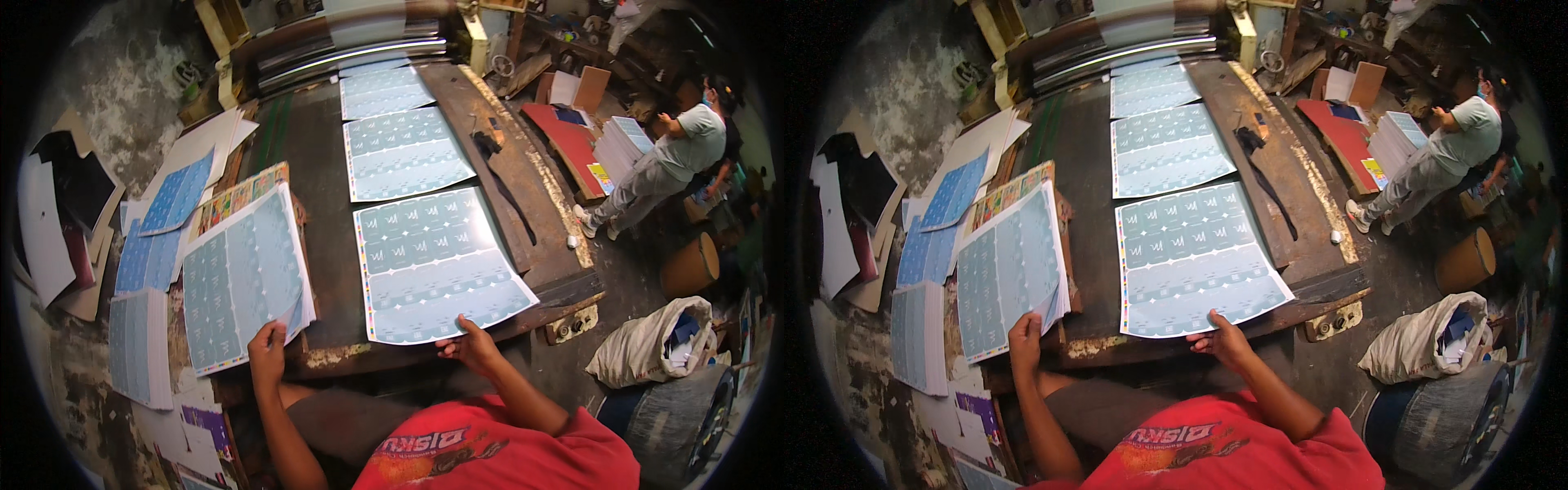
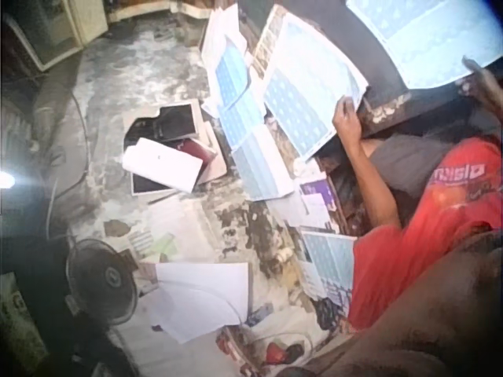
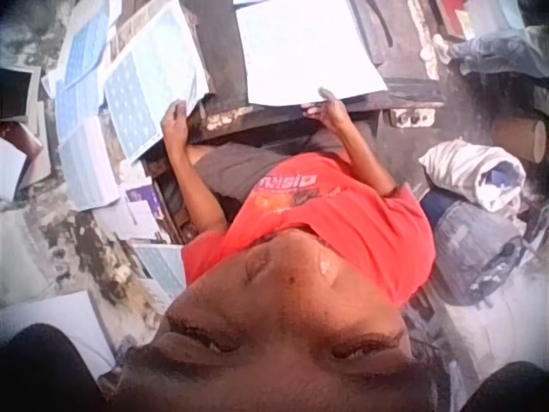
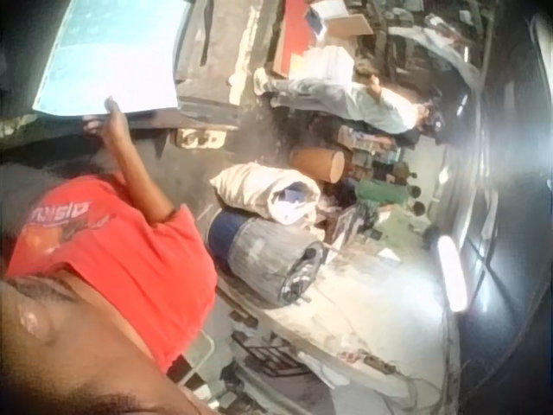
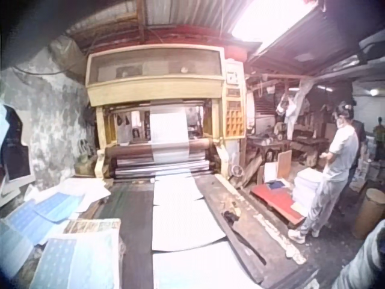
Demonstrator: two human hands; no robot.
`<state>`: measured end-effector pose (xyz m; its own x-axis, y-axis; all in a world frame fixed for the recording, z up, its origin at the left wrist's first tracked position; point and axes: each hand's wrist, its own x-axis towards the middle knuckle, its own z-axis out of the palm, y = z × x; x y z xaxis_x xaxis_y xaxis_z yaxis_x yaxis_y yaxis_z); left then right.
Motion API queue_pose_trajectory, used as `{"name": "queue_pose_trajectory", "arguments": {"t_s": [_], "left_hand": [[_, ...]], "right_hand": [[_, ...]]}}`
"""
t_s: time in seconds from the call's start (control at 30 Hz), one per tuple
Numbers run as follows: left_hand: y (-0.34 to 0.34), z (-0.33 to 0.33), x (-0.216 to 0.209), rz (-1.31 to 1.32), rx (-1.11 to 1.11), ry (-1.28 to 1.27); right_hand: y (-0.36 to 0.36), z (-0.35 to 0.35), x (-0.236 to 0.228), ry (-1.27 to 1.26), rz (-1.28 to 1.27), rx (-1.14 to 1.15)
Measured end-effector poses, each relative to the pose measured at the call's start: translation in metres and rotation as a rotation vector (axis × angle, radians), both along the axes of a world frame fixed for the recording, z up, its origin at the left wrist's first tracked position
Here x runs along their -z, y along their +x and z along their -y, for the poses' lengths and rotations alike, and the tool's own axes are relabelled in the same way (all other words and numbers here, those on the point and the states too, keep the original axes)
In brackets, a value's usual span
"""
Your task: The person stacks printed sheets of paper onto piles by hand on a workstation next to a printing machine.
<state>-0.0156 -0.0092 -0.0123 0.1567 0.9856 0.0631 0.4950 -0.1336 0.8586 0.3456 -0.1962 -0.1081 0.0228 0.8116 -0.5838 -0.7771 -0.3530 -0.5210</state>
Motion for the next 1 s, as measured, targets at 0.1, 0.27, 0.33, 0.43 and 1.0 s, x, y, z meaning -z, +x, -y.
{"name": "queue_pose_trajectory", "arguments": {"t_s": [0.1, 0.27, 0.33, 0.43, 1.0], "left_hand": [[0.001, 0.0, 0.006, 0.004, -0.045, -0.029], [-0.037, -0.024, 0.056, 0.939, -0.288, -0.135], [-0.011, -0.016, 0.025, 1.149, -0.356, -0.128], [0.02, 0.011, 0.002, 0.484, -0.384, 0.11], [0.043, 0.035, -0.001, -0.223, -0.061, 0.484]], "right_hand": [[0.003, -0.015, 0.003, 0.008, -0.018, 0.052], [-0.006, -0.048, 0.019, 0.053, 0.08, 0.118], [-0.008, -0.049, 0.014, 0.028, 0.144, 0.181], [-0.017, -0.048, 0.008, 0.035, 0.139, 0.246], [-0.026, 0.003, 0.002, 0.039, 0.039, 0.001]]}}
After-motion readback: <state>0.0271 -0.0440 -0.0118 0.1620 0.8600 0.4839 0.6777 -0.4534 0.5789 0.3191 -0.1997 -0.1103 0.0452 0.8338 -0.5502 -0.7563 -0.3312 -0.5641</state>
